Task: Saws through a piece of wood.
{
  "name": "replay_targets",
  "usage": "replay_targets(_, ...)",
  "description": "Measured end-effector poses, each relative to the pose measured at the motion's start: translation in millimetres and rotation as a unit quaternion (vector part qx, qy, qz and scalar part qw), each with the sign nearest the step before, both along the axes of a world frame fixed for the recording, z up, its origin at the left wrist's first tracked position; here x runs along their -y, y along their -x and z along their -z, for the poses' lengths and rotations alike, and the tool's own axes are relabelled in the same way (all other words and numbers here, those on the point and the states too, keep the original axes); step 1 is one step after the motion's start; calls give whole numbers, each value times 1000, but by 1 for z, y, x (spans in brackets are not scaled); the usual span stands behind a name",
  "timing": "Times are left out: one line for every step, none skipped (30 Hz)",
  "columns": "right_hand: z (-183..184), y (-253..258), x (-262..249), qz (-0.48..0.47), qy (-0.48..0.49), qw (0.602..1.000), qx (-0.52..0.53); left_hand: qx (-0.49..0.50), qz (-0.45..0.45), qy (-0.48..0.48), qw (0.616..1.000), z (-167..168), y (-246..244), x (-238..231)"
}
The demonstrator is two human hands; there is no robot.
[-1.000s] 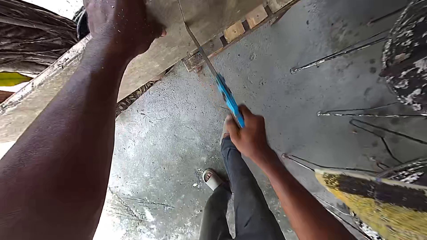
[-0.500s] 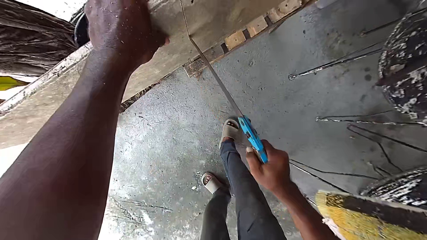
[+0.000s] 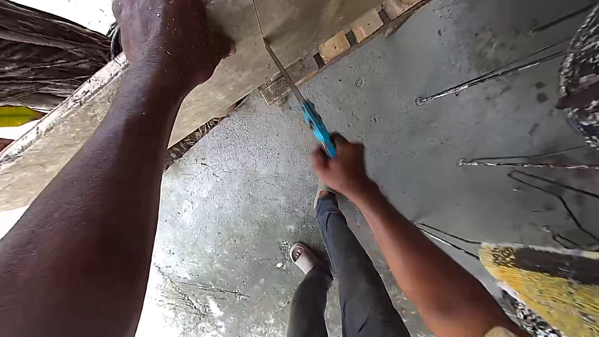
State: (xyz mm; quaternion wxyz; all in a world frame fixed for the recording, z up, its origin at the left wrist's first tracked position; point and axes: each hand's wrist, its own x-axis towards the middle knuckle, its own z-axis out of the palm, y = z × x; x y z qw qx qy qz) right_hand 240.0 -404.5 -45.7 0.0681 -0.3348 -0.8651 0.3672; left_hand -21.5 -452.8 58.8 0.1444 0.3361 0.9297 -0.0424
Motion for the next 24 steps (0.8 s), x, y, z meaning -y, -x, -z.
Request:
replay_targets(10, 49, -14, 1, 30, 1000, 5, -10, 8, -7, 1000, 5, 5, 2)
replay_targets(15, 83, -23, 0, 44, 999, 1, -19, 12, -5, 1000, 5, 11, 1)
replay_targets(10, 91, -25, -5, 57, 998, 6, -18, 19, 2, 1000, 4, 14, 1)
replay_targets(-3, 74, -25, -13, 58, 998, 13, -9, 19, 0, 1000, 4, 12, 1)
replay_targets(-16, 37, -16, -16, 55, 998, 16, 0, 18, -3, 1000, 2, 9, 0)
replay_targets(-22, -10, -1, -9, 32, 999, 4, 10, 19, -3, 1000, -1, 7, 2)
replay_targets(-22, -54, 10, 2, -13, 1000, -12, 15, 18, -12, 1000, -5, 9, 0)
replay_targets(-23, -83, 15, 6, -46, 999, -18, 16, 16, -22, 1000, -6, 10, -3)
replay_targets(-22, -91, 17, 5, -58, 998, -18, 17, 8, -21, 1000, -6, 9, -3)
replay_targets(-16, -77, 18, 2, -52, 999, -14, 17, 1, -14, 1000, -3, 6, -1)
replay_targets(-5, -44, 12, 4, -31, 999, -12, 23, -3, 1, 1000, -3, 1, 2)
replay_targets(9, 0, 0, 5, -8, 1000, -13, 29, -12, 14, 999, -8, 1, -3)
replay_targets(18, 40, -11, 5, 16, 1000, -12, 52, -15, 33, 998, -12, -2, -5)
replay_targets(20, 67, -18, 1, 33, 999, -9, 31, 3, 11, 999, -5, 7, 0)
replay_targets(15, 72, -21, -5, 40, 999, -6, 18, 20, -6, 1000, 1, 15, 4)
replay_targets(3, 52, -19, -11, 38, 999, -1, 18, 32, -18, 999, 7, 16, 5)
replay_targets(-10, 16, -10, -14, 36, 999, 2, 19, 32, -19, 999, 8, 14, 6)
replay_targets(-17, -29, 3, -3, 18, 1000, -7, 21, 28, -12, 999, 3, 12, 6)
replay_targets(-20, -69, 12, 10, -20, 1000, -22, 20, 18, -15, 1000, -4, 12, 3)
replay_targets(-23, -94, 17, 13, -47, 999, -22, 20, 11, -26, 999, -6, 12, -2)
replay_targets(-23, -100, 21, 12, -52, 998, -13, 19, 8, -39, 999, -2, 13, -2)
replay_targets(-19, -84, 23, 7, -41, 999, -4, 20, 8, -45, 999, 9, 13, 4)
replay_targets(-9, -47, 16, 2, -16, 1000, 3, 21, 5, -44, 999, 15, 15, 9)
replay_targets(3, 0, 3, 0, 13, 1000, 14, 15, 6, -48, 999, 16, 20, 6)
